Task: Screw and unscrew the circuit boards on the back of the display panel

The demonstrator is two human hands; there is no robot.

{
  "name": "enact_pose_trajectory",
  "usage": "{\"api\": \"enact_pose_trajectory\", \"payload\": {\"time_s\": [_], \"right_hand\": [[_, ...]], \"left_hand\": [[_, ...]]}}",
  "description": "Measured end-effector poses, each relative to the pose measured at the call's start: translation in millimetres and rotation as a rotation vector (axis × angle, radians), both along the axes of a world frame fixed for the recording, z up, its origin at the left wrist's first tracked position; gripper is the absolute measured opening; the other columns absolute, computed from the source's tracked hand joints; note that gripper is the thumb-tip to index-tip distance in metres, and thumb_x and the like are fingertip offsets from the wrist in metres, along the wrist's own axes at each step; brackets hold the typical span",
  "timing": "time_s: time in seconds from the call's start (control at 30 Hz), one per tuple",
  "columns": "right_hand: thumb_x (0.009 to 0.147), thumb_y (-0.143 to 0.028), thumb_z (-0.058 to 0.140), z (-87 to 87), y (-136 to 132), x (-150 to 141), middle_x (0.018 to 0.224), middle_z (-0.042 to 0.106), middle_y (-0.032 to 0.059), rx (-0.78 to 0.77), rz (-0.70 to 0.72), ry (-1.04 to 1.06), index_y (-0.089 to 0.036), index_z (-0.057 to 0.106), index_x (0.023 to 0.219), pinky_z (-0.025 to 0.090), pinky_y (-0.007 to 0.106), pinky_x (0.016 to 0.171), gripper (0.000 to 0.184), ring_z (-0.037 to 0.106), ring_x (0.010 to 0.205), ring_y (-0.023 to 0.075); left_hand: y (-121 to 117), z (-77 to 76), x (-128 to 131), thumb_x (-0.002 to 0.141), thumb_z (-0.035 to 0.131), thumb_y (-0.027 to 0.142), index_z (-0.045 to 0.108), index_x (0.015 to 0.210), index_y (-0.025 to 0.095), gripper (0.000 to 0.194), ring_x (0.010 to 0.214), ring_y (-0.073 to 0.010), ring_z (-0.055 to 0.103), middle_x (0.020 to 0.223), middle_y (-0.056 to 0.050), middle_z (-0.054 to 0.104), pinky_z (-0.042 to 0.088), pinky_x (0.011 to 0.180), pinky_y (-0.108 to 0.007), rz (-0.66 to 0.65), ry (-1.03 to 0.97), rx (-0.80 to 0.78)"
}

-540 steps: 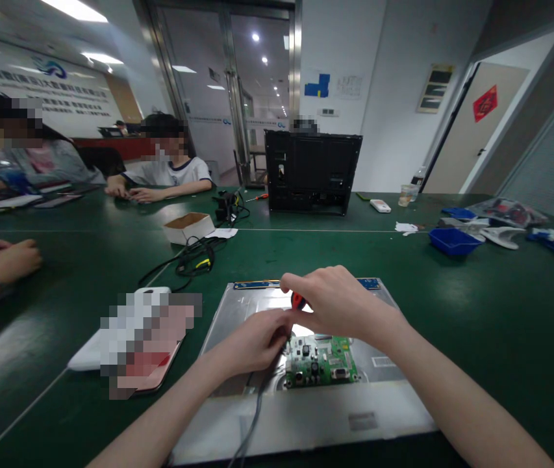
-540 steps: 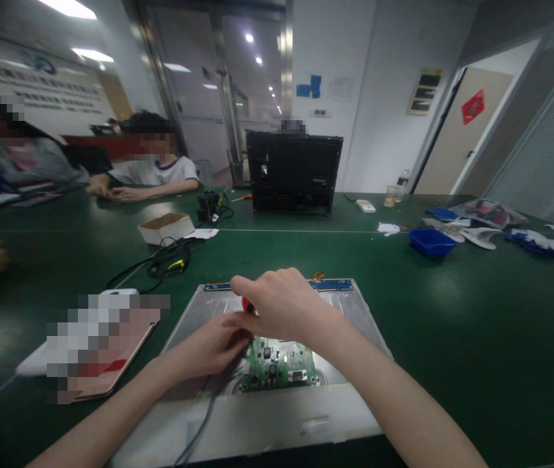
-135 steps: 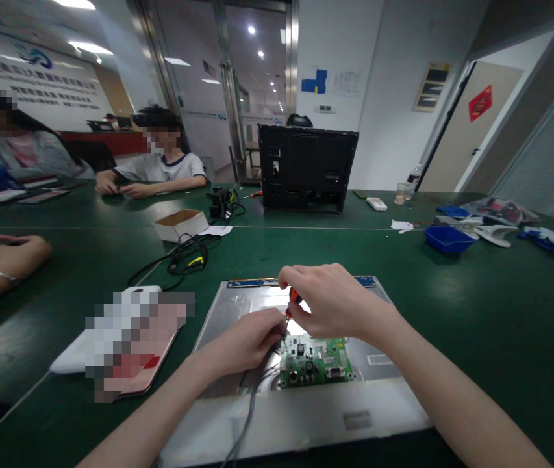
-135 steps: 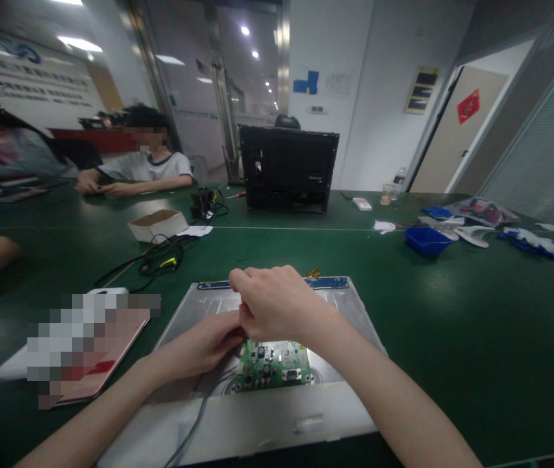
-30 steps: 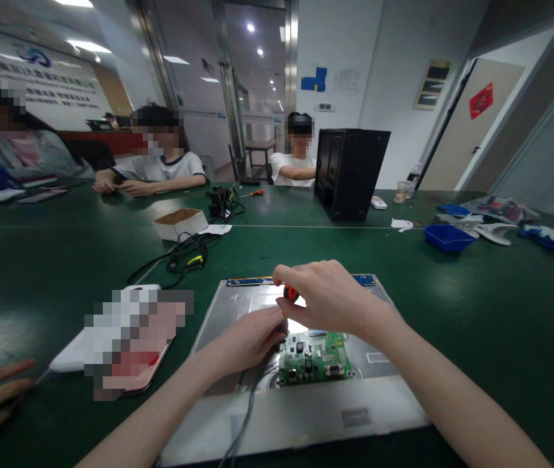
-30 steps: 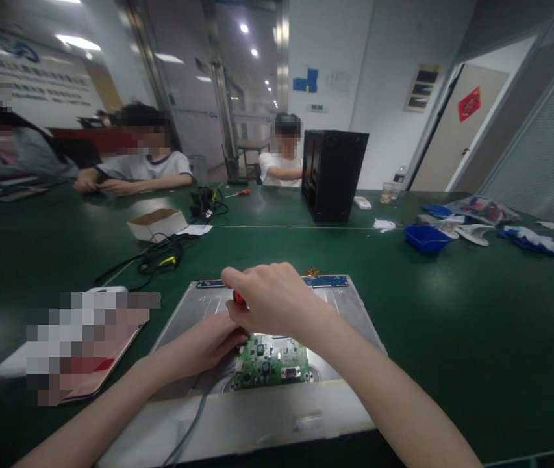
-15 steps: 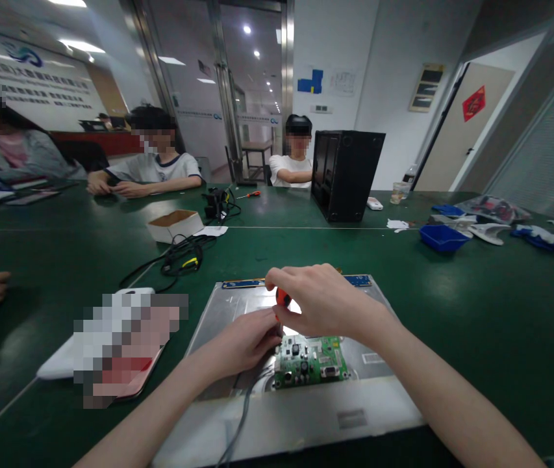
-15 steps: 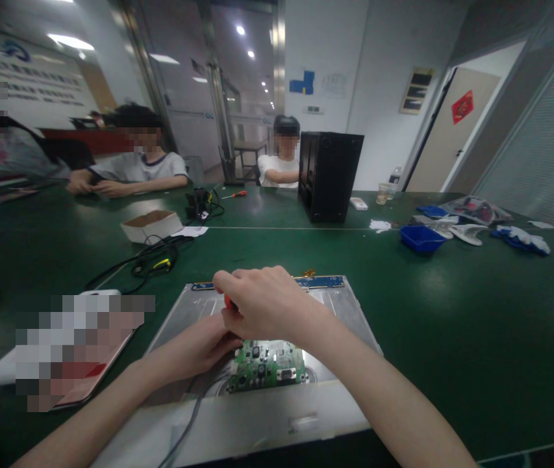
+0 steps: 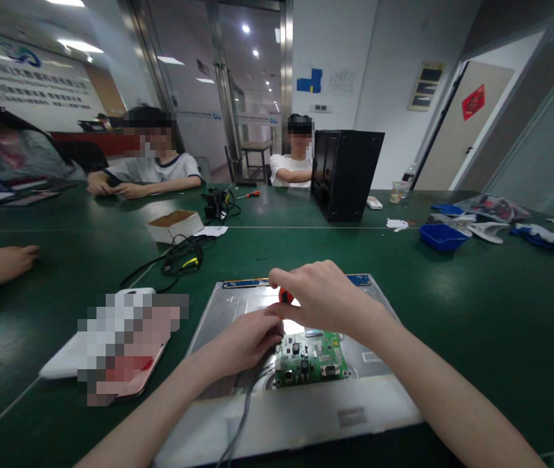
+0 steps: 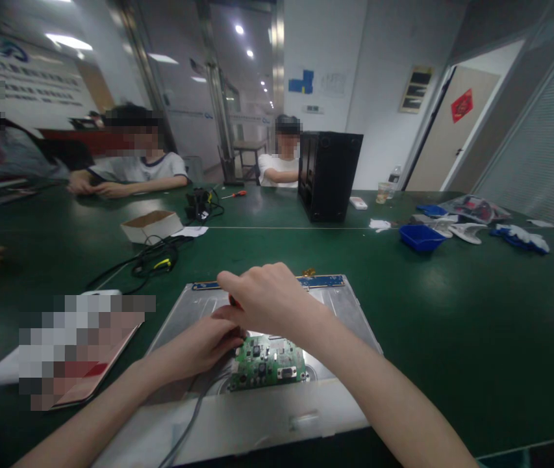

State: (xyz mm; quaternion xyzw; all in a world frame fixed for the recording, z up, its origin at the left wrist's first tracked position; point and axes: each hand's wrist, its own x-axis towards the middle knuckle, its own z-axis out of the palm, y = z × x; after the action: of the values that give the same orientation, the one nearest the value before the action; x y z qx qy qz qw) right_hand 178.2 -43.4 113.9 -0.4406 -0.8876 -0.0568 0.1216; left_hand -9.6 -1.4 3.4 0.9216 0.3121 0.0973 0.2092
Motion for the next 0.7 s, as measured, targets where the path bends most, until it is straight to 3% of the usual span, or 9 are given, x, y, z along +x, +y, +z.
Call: {"api": "enact_pose_trajectory", "payload": {"time_s": [0.2, 0.43, 0.7], "right_hand": [[0.085, -0.023, 0.051, -0.2, -1.9, 1.2, 0.087, 0.069, 0.0017, -0.012, 0.062, 0.057, -0.019, 0.051, 0.103, 0.019, 0.027, 0.049, 0.019, 0.055, 0.062, 0.0131], [0.085, -0.023, 0.05, 0.5, -2.8, 0.8, 0.085, 0.069, 0.0017, -0.01, 0.028, 0.044, -0.019, 0.052, 0.097, 0.018, 0.027, 0.049, 0.013, 0.056, 0.063, 0.0131], [0.086, -0.023, 0.05, 1.0, -3.0, 0.5, 0.085, 0.069, 0.0017, -0.004, 0.031, 0.047, -0.019, 0.052, 0.098, 0.019, 0.027, 0.049, 0.013, 0.055, 0.063, 0.0129]], "left_hand": [[1.9, -4.0, -2.9, 0.091, 0.046, 0.022, 0.059, 0.097, 0.019, 0.014, 0.086, -0.0226, 0.059, 0.098, -0.007, 0.065, 0.048, 0.076, -0.033, -0.037, -0.052, -0.054], [2.3, -4.3, -2.9, 0.091, 0.045, 0.021, 0.059, 0.099, 0.019, 0.016, 0.092, -0.0231, 0.059, 0.099, -0.007, 0.065, 0.048, 0.083, -0.036, -0.051, -0.05, -0.052], [0.6, -1.5, -1.8, 0.088, 0.045, 0.015, 0.058, 0.097, 0.019, 0.016, 0.088, -0.0226, 0.059, 0.099, -0.007, 0.064, 0.048, 0.078, -0.035, -0.041, -0.03, -0.042]]}}
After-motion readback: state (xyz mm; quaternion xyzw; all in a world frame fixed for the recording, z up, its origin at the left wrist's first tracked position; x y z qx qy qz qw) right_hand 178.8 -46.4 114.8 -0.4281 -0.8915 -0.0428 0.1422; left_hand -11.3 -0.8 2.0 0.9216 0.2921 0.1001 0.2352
